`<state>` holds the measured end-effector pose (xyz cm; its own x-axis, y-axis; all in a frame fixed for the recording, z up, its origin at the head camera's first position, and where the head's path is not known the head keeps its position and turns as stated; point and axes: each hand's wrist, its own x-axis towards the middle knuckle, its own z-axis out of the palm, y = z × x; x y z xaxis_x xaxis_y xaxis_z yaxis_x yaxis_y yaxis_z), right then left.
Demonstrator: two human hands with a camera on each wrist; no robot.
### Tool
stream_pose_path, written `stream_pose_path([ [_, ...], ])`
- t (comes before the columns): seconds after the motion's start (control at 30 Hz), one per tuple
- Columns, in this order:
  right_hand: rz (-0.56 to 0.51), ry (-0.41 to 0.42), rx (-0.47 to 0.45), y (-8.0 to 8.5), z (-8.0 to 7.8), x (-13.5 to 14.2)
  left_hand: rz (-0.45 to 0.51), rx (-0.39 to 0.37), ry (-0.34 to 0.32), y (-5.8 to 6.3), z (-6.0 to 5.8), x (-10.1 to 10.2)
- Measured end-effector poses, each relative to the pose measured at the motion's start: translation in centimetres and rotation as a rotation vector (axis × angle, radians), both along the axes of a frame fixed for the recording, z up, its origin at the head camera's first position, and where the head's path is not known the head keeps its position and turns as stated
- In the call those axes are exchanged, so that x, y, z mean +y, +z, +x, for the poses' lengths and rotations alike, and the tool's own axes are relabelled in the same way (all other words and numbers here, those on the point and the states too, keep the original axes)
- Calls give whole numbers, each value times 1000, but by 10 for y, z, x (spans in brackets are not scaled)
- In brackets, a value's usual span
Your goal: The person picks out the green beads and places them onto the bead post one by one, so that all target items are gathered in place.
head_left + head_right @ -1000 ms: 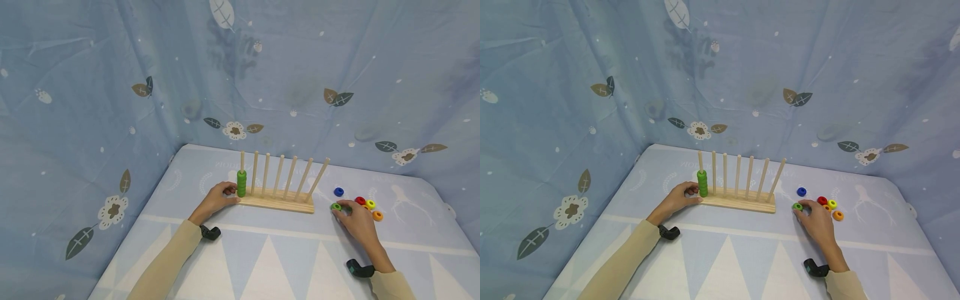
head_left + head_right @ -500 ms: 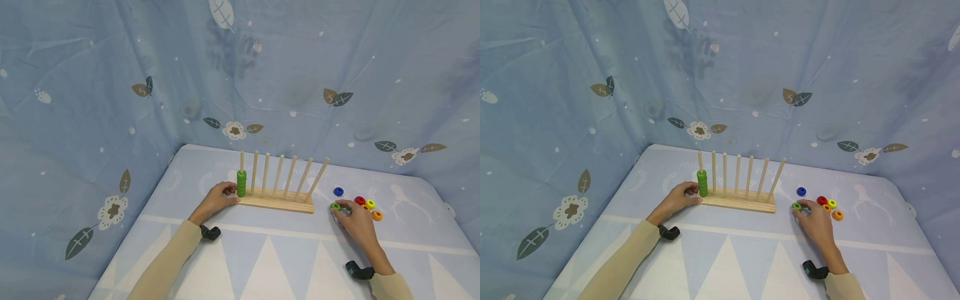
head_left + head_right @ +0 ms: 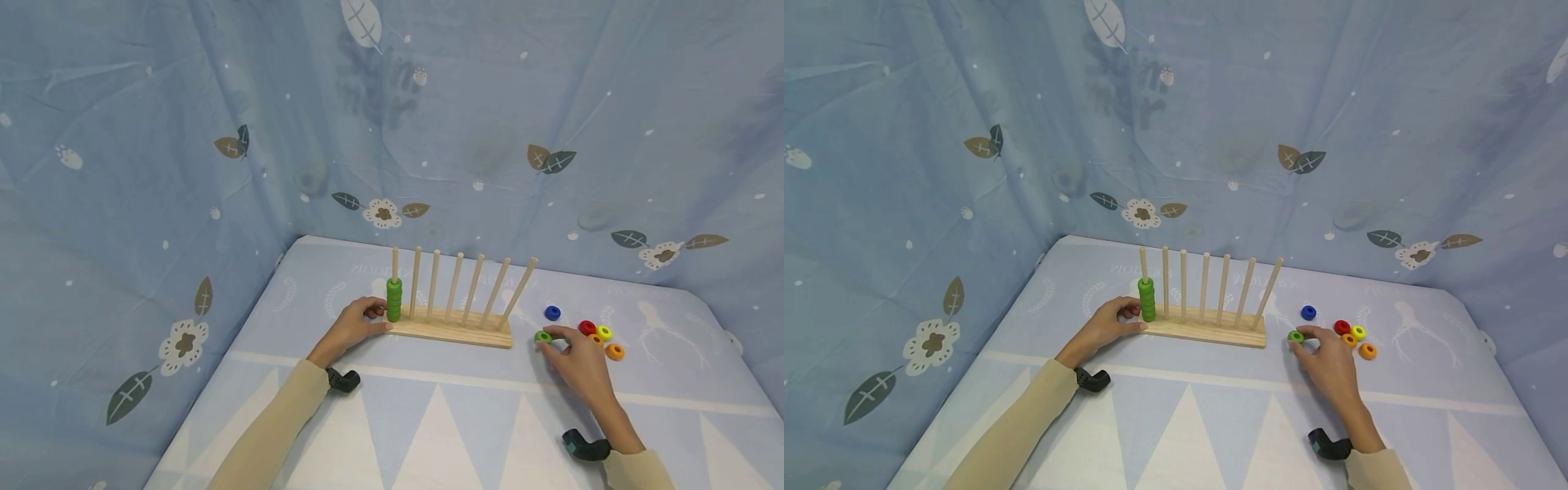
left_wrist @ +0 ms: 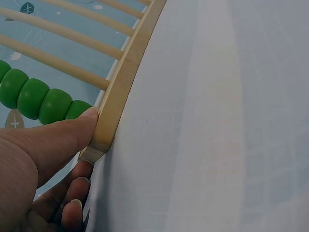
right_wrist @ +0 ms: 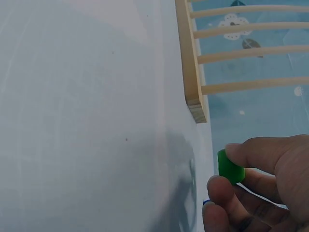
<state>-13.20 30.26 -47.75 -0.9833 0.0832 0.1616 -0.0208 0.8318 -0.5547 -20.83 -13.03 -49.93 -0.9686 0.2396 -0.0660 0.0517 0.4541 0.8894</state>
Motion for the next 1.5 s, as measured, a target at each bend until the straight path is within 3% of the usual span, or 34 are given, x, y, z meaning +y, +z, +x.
stream_pose_path([
  [0.9,-13,68,1,9,1,-23,-2,23,-16,2,-2,-1],
  [1.13,-24,120,32,11,0,-29,10,37,-25,0,-3,-2],
  [1.5,-44,139,39,13,0,-41,1,15,-17,-1,-1,-2],
])
